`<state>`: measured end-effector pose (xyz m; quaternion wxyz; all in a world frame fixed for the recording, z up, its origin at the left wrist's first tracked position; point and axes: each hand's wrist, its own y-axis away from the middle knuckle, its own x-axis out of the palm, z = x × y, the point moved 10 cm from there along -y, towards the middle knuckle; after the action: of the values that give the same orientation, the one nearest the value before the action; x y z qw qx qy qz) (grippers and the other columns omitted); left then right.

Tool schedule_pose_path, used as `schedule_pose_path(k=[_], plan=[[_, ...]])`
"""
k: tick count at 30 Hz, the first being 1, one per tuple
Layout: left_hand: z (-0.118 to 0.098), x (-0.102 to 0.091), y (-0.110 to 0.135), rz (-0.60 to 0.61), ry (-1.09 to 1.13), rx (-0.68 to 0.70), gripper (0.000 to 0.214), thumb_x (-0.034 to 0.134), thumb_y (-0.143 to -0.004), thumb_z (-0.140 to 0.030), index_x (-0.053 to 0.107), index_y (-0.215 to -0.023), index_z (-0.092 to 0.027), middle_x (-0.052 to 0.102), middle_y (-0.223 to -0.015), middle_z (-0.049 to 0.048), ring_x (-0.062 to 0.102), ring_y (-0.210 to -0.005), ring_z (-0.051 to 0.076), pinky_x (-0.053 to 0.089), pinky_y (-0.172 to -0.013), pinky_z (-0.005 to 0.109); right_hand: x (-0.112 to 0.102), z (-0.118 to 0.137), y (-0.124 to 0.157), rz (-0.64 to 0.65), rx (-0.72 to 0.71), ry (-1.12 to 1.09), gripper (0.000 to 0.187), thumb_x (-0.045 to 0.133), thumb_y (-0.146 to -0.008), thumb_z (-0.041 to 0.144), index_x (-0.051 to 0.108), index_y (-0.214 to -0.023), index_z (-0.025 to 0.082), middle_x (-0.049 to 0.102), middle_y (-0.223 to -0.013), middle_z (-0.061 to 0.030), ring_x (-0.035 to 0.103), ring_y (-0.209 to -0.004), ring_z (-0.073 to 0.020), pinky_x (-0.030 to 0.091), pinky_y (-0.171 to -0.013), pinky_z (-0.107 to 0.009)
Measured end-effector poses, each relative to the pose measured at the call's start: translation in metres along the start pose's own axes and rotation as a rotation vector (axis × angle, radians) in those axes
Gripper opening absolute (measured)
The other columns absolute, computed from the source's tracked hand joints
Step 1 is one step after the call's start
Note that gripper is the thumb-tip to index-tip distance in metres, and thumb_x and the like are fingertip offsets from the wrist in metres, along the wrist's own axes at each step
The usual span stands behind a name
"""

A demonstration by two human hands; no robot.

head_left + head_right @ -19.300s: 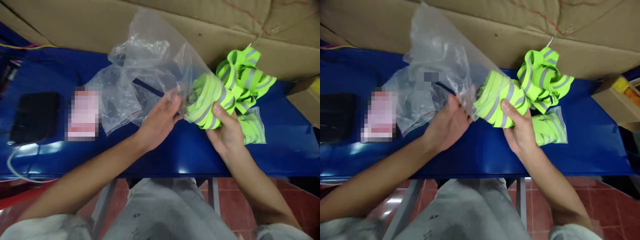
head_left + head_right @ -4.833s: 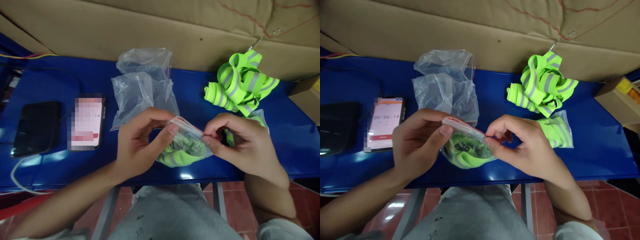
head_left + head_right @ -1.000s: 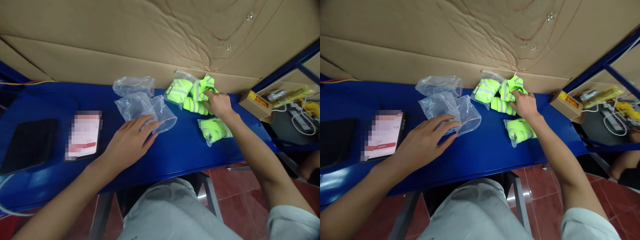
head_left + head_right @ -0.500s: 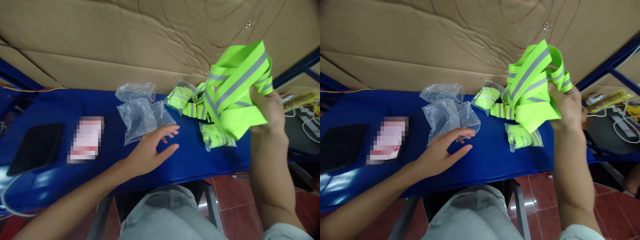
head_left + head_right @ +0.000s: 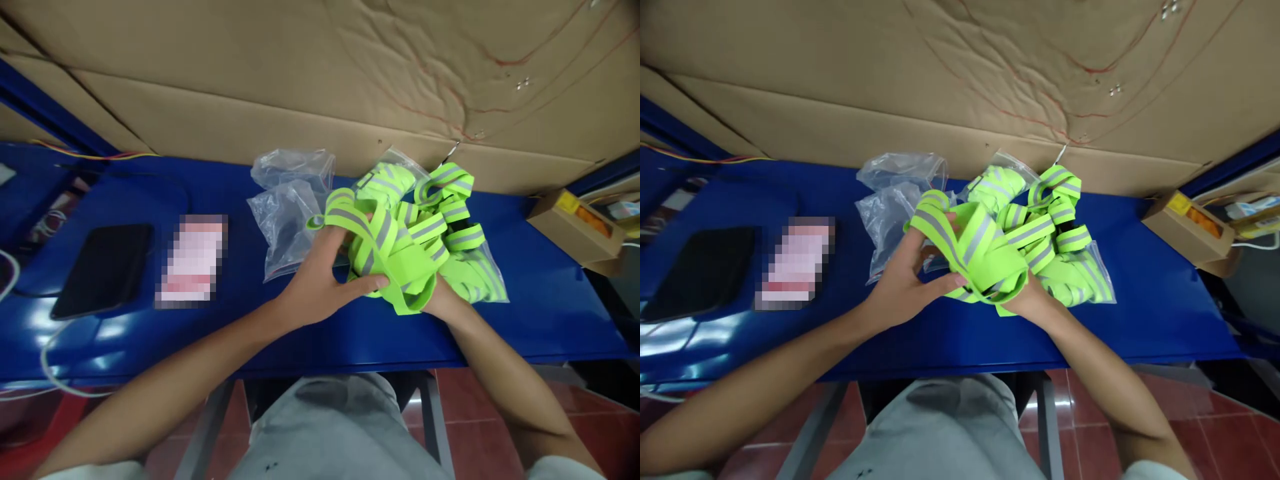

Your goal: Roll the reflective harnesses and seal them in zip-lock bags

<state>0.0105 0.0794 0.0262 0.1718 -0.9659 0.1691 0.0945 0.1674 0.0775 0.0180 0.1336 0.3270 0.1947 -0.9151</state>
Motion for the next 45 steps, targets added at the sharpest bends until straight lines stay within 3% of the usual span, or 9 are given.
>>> schedule_pose_path(k=[5, 9, 14, 18, 24, 31, 39, 42, 45], plan=[[0.003, 0.017, 0.008, 0.172, -0.230, 0.048, 0.092, 0.084, -0.080, -0.064, 0.049, -0.155, -0.024, 0.049, -0.162, 0.0179, 0.038, -0.156, 0.044, 0.033, -0.131, 0.066, -0.003, 0.013, 0.003, 0.121, -0.111, 0.091, 0.071, 0.079, -0.090, 0.045, 0.055, -0.154, 0.029, 0.066, -0.146, -0.0145, 0.066, -0.133, -0.0361, 0.059, -0.108, -0.053], [0.009, 0.025, 0.016, 0.199, -0.234, 0.038, 0.079, 0.082, -0.085, -0.055, 0.051, -0.151, -0.023, 0.046, -0.165, 0.0168, 0.038, -0.157, 0.042, 0.036, -0.131, 0.066, -0.022, 0.005, 0.004, -0.096, -0.048, 0.193, 0.088, 0.078, -0.091, 0.043, 0.034, -0.167, 0.034, 0.053, -0.158, -0.0150, 0.057, -0.143, -0.0382, 0.054, -0.114, -0.059], [0.013, 0.027, 0.021, 0.234, -0.172, -0.036, 0.077, 0.079, -0.090, -0.044, 0.045, -0.156, -0.026, 0.046, -0.165, 0.0140, 0.039, -0.158, 0.037, 0.036, -0.132, 0.061, -0.050, 0.013, 0.011, -0.305, -0.014, 0.230, 0.072, 0.069, -0.097, 0.033, 0.040, -0.162, 0.037, 0.050, -0.159, -0.0128, 0.063, -0.131, -0.0344, 0.055, -0.111, -0.057], [0.011, 0.039, 0.027, 0.314, -0.204, -0.025, 0.100, 0.084, -0.084, -0.051, 0.030, -0.166, -0.030, 0.041, -0.168, 0.0159, 0.033, -0.160, 0.043, 0.035, -0.130, 0.069, -0.025, 0.015, 0.012, -0.069, -0.026, 0.228, 0.060, 0.063, -0.095, 0.021, 0.051, -0.154, 0.030, 0.054, -0.157, -0.0113, 0.052, -0.147, -0.0344, 0.046, -0.122, -0.057], [0.024, 0.055, 0.036, 0.284, -0.571, 0.001, 0.114, 0.094, -0.072, -0.047, 0.031, -0.164, -0.024, 0.039, -0.169, 0.0209, 0.036, -0.156, 0.048, 0.032, -0.127, 0.074, 0.002, 0.029, 0.019, 0.253, -0.069, 0.096, 0.078, 0.057, -0.099, 0.016, 0.022, -0.168, 0.028, 0.044, -0.168, -0.0121, 0.051, -0.152, -0.0270, 0.051, -0.122, -0.047], [0.019, 0.055, 0.034, 0.215, -0.665, 0.137, 0.096, 0.086, -0.079, -0.044, 0.039, -0.157, -0.015, 0.050, -0.158, 0.0246, 0.047, -0.148, 0.048, 0.042, -0.122, 0.068, -0.059, -0.003, 0.083, 0.024, 0.104, 0.682, 0.077, 0.060, -0.103, 0.054, 0.025, -0.169, 0.034, 0.046, -0.168, -0.0147, 0.041, -0.158, -0.0399, 0.028, -0.128, -0.072], [0.012, 0.036, 0.015, 0.177, 0.050, -0.142, 0.071, 0.085, -0.078, -0.042, 0.057, -0.140, -0.022, 0.071, -0.132, 0.0101, 0.057, -0.143, 0.034, 0.049, -0.121, 0.052, -0.116, -0.064, 0.149, -0.119, 0.339, 0.766, 0.082, 0.059, -0.104, 0.044, 0.016, -0.173, 0.031, 0.035, -0.173, -0.0165, 0.031, -0.163, -0.0431, 0.021, -0.128, -0.076], [0.006, 0.035, 0.004, 0.173, 0.537, -0.376, 0.049, 0.073, -0.089, -0.054, 0.067, -0.126, -0.023, 0.076, -0.118, 0.0081, 0.065, -0.133, 0.036, 0.060, -0.106, 0.050, -0.109, -0.035, 0.144, -0.207, 0.286, 0.708, 0.082, 0.064, -0.101, 0.038, 0.023, -0.171, 0.033, 0.027, -0.177, -0.0140, 0.027, -0.164, -0.0436, 0.024, -0.129, -0.075], [-0.004, 0.041, -0.005, 0.126, 0.861, -0.544, 0.050, 0.059, -0.096, -0.067, 0.070, -0.115, -0.022, 0.078, -0.112, 0.0067, 0.071, -0.121, 0.034, 0.063, -0.094, 0.046, -0.066, 0.024, 0.120, -0.178, 0.036, 0.453, 0.092, 0.079, -0.091, 0.041, 0.030, -0.168, 0.035, 0.030, -0.175, -0.0109, 0.033, -0.162, -0.0402, 0.034, -0.131, -0.064]])
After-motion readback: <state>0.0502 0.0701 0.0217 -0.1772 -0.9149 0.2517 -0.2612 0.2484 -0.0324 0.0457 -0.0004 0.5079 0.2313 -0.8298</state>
